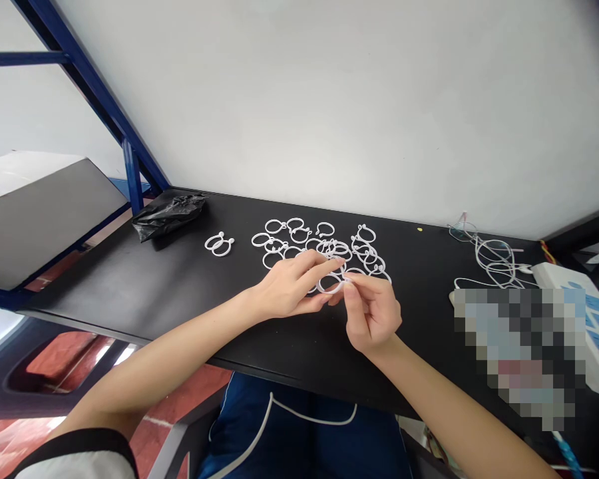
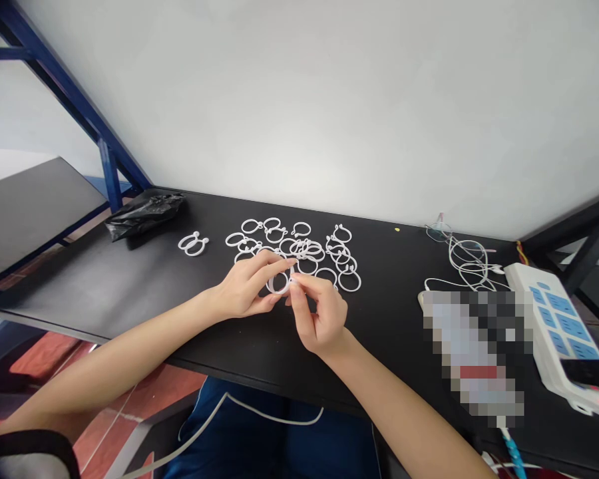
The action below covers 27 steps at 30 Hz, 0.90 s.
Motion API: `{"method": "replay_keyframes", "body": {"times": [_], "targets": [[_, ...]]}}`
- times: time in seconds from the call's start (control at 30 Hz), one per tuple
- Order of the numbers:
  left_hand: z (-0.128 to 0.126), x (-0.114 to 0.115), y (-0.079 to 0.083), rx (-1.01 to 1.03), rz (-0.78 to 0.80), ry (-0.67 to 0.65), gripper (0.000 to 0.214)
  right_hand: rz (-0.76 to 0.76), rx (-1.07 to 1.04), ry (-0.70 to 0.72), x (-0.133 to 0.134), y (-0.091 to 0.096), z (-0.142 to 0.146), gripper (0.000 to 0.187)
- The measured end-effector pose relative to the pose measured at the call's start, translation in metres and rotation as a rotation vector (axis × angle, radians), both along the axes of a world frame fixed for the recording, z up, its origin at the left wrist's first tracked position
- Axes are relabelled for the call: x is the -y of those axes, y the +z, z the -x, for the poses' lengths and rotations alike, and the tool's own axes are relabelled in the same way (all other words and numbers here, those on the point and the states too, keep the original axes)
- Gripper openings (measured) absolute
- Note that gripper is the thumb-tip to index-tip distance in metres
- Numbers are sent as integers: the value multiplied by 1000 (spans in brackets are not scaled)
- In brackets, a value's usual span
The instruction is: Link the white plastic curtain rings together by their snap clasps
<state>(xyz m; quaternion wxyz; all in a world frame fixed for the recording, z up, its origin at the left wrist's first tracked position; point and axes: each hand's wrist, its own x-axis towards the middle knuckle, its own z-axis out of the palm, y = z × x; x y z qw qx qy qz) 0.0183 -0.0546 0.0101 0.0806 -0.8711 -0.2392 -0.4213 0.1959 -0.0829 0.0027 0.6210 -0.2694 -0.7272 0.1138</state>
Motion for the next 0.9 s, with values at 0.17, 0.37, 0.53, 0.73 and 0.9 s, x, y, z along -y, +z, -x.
{"method": "replay_keyframes", "body": {"times": [0.17,0.37,0.53,0.73,0.9], "targets": [[0,0,0,6,2,2,49,-5,9,-8,0,1,0,25],[-1,0,0,31,-16,4,46,-11,14,-2,-1,2,0,26],[-2,0,1,29,-33,8,45,-12,6,1,0,2,0,26],[-1,1,2,40,-23,0,44,-6,8,-3,0,1,0,29],[-1,1,2,43,-18,8,45,-18,-1,-1,0,1,1,30]]}}
